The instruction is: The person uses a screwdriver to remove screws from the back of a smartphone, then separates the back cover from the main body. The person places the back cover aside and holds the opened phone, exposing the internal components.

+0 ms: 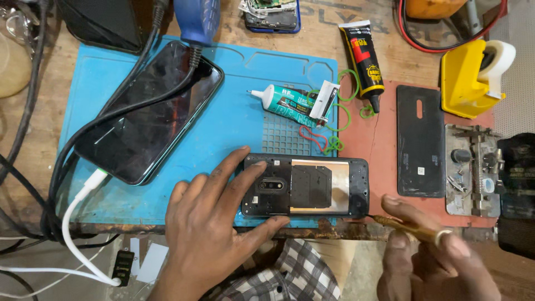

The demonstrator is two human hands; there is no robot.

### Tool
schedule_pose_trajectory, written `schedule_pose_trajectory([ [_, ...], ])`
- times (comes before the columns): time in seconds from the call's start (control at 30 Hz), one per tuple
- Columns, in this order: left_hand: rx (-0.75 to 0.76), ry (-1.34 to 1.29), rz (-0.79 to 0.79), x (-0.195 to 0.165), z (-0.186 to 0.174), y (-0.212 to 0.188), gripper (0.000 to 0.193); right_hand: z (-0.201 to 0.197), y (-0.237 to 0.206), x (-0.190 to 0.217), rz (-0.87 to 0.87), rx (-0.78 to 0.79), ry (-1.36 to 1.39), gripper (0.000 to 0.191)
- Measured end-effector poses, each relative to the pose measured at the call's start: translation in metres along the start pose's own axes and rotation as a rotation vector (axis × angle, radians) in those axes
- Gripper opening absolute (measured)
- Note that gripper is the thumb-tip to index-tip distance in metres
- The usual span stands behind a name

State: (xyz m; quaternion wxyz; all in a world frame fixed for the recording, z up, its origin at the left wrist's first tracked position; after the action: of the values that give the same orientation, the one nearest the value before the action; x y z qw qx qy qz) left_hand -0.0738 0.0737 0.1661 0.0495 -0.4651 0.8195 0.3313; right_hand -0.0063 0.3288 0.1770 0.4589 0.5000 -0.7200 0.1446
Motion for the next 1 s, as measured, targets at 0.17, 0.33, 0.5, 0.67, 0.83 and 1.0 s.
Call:
schedule_pose_trajectory([
  [0.17,-0.011,0.001,0.008,-0.001,-0.002,0.000,0.070,-0.006,0.000,-0.005,0.075,-0.031,-0.184,0.047],
  [0.33,0.019,-0.011,-0.003,0.000,0.000,0.001,0.070,-0.003,0.010,0.004,-0.024,0.094,0.051,0.049],
  [0.5,-0.024,0.008,0.015,-0.003,-0.002,0.002,0.070,-0.008,0.009,0.018,-0.260,0.026,0.008,0.064],
  [0.67,0.026,-0.008,0.007,0.000,0.000,0.002,0.072,-0.003,0.017,-0.045,0.401,0.103,0.722,0.042],
  [0.83,-0.004,-0.034,0.001,-0.003,-0.003,0.002,0.069,-0.008,0.032,-0.017,0.231,0.046,0.400,0.047],
  [1.0,-0.170,0.015,0.249,-0.057,-0.009,-0.004,0.032,-0.008,0.017,0.013,-0.136,-0.066,-0.045,0.064],
])
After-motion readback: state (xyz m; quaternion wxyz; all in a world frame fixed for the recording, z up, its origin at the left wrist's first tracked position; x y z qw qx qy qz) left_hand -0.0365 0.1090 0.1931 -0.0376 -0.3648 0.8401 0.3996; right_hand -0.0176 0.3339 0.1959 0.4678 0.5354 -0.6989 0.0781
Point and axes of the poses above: each hand's wrist, its own y-axis towards the middle knuckle, its own z-axis out of the palm, x = y × z, the point moved 10 cm from there along y, towards the middle knuckle, and after that the axes turned 13 degrees about z, right-handed, at the moved point
